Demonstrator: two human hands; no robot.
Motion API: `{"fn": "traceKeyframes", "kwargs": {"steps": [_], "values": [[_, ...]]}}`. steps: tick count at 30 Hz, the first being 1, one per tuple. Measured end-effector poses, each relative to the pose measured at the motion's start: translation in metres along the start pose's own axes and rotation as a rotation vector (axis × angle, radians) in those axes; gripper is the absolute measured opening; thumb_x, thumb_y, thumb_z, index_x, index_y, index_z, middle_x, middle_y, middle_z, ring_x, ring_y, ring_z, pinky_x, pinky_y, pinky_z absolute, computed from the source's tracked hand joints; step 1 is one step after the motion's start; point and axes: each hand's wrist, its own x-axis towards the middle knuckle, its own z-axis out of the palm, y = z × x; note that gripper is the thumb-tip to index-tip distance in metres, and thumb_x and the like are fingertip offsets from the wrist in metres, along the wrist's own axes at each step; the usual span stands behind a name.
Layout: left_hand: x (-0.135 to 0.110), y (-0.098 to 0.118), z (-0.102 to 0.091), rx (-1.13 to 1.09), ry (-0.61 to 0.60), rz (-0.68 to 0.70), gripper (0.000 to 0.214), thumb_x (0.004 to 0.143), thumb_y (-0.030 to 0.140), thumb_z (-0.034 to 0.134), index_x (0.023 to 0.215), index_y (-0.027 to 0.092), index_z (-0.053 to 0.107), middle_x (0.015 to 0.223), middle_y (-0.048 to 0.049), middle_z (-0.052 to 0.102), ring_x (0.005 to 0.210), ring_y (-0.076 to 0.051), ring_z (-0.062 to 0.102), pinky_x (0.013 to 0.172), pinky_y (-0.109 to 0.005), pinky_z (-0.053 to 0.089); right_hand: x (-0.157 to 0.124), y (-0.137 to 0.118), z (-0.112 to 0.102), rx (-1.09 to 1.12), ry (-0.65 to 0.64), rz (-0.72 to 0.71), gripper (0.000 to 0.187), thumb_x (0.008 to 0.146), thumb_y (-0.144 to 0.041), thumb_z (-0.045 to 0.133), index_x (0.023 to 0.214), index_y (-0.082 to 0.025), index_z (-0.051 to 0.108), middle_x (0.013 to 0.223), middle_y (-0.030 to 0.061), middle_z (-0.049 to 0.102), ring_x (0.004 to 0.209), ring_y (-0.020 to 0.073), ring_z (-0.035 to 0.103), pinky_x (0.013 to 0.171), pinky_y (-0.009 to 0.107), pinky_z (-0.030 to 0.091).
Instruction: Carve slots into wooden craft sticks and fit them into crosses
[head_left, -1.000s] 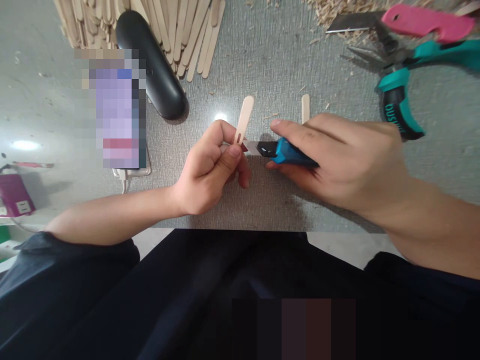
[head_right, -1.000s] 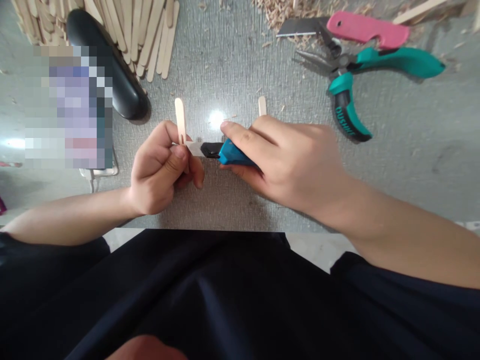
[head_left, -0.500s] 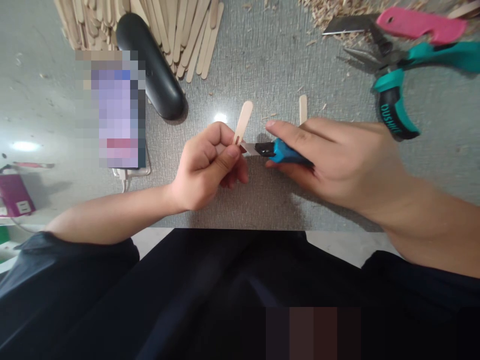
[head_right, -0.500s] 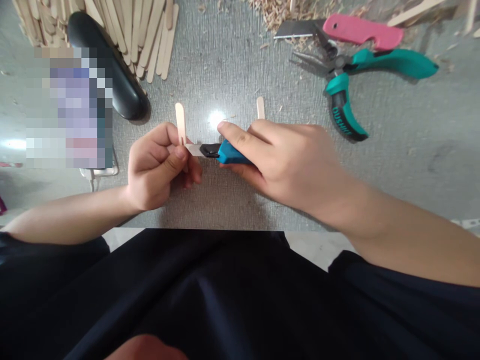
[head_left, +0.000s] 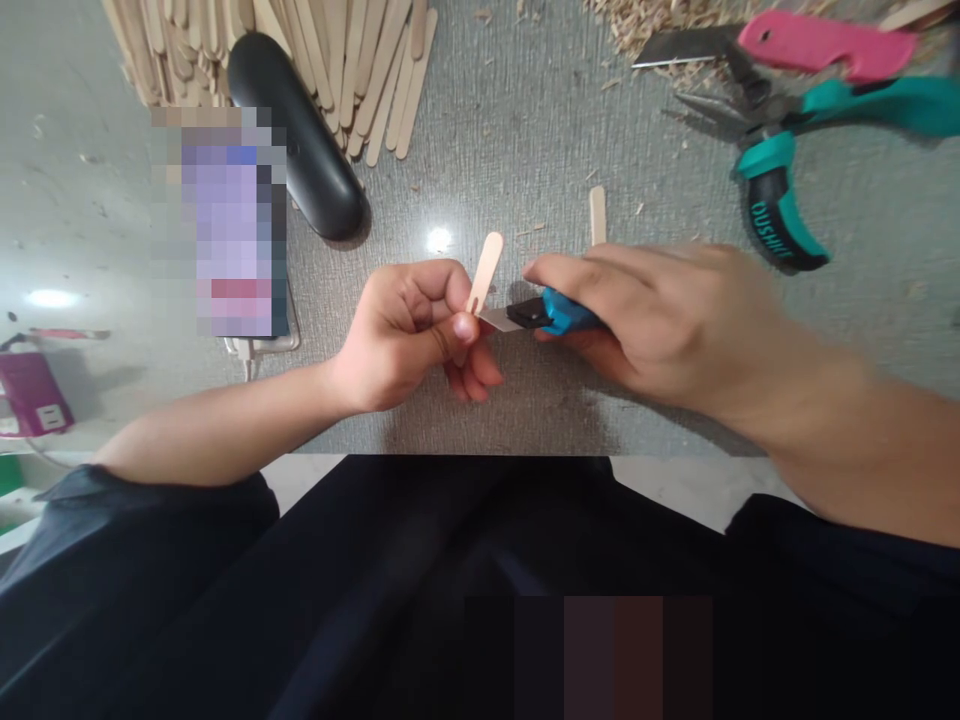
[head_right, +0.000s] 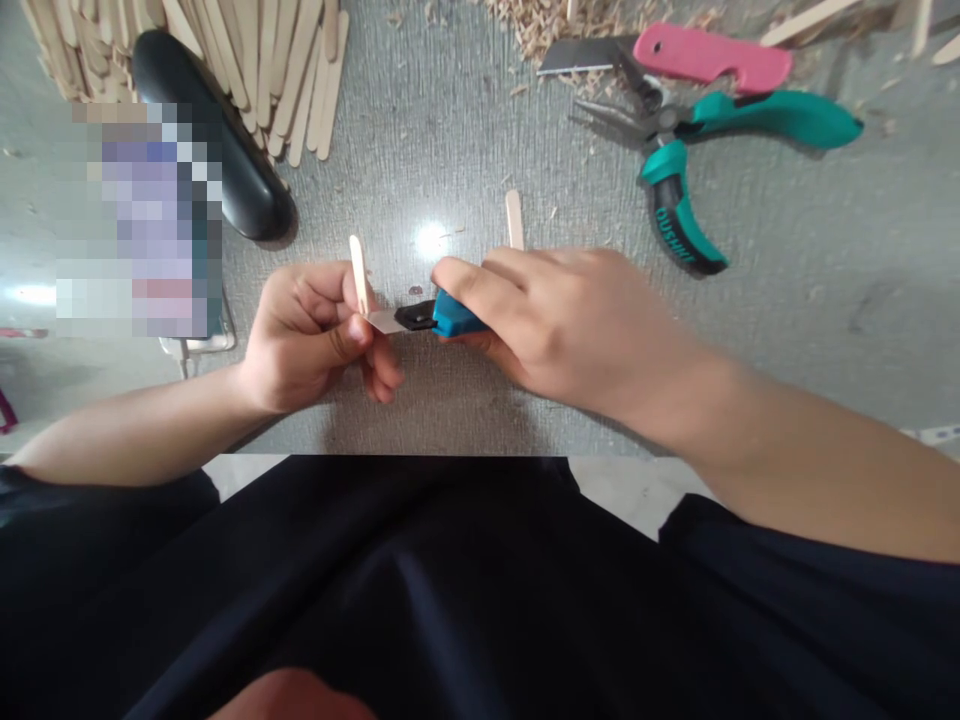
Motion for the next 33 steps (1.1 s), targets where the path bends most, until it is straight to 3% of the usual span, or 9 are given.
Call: {"fn": "traceKeyframes", "kwargs": {"steps": [5, 16, 21, 24, 28, 33], "values": [[-0.003, -0.003, 0.0, -0.031, -0.056, 0.005, 0.05, 0.107, 0.055, 0.093, 0.093, 0.02, 0.06, 0.076, 0.0009, 0.087, 0.056, -0.016, 0.083, 0.049, -0.02, 0.067, -0.003, -0.003, 0.004, -0.023, -0.006, -0.007, 0.045, 0.126, -0.039, 0.049, 0.162, -0.024, 0.073, 0.102, 0.0075, 0.084, 0.088, 0.0292, 0.079, 0.069, 0.04, 0.047], [-0.005, -0.005, 0.003, -0.025, -0.048, -0.034, 0.056, 0.105, 0.058, 0.094, 0.091, 0.021, 0.055, 0.072, 0.0026, 0.086, 0.052, -0.015, 0.081, 0.048, -0.018, 0.065, -0.006, -0.007, 0.01, -0.019, 0.079, -0.073, 0.044, 0.124, -0.031, 0.052, 0.162, -0.019, 0.07, 0.096, 0.006, 0.082, 0.08, 0.0286, 0.077, 0.066, 0.041, 0.05], [-0.004, -0.007, 0.004, -0.047, 0.0, -0.032, 0.053, 0.104, 0.057, 0.094, 0.093, 0.02, 0.058, 0.079, 0.0001, 0.089, 0.063, -0.018, 0.087, 0.053, -0.02, 0.068, -0.003, -0.007, 0.008, -0.007, 0.034, -0.006, 0.048, 0.129, -0.043, 0.041, 0.164, -0.024, 0.069, 0.108, 0.0067, 0.088, 0.089, 0.0284, 0.082, 0.069, 0.04, 0.052], [-0.003, -0.009, 0.005, -0.059, 0.052, -0.025, 0.05, 0.104, 0.054, 0.095, 0.095, 0.021, 0.058, 0.083, 0.0, 0.09, 0.069, -0.021, 0.09, 0.056, -0.022, 0.071, 0.001, -0.007, 0.002, 0.012, -0.02, 0.043, 0.059, 0.131, -0.056, 0.032, 0.154, -0.024, 0.075, 0.12, 0.0097, 0.092, 0.1, 0.0296, 0.086, 0.074, 0.041, 0.055], [-0.002, -0.01, 0.006, -0.06, 0.099, -0.027, 0.049, 0.103, 0.053, 0.095, 0.097, 0.023, 0.057, 0.083, 0.0009, 0.089, 0.07, -0.021, 0.09, 0.057, -0.023, 0.072, 0.003, -0.005, 0.0, 0.033, 0.073, 0.065, 0.075, 0.128, -0.071, 0.021, 0.134, -0.026, 0.081, 0.108, 0.0066, 0.092, 0.092, 0.0267, 0.085, 0.076, 0.04, 0.055], [-0.001, -0.01, 0.006, -0.05, 0.102, -0.032, 0.051, 0.103, 0.058, 0.094, 0.099, 0.022, 0.058, 0.083, 0.0012, 0.088, 0.071, -0.022, 0.091, 0.058, -0.024, 0.072, 0.001, -0.002, 0.005, 0.021, 0.11, 0.09, 0.072, 0.128, -0.07, 0.028, 0.14, -0.023, 0.083, 0.104, 0.0089, 0.09, 0.087, 0.0281, 0.082, 0.073, 0.041, 0.049]]}}
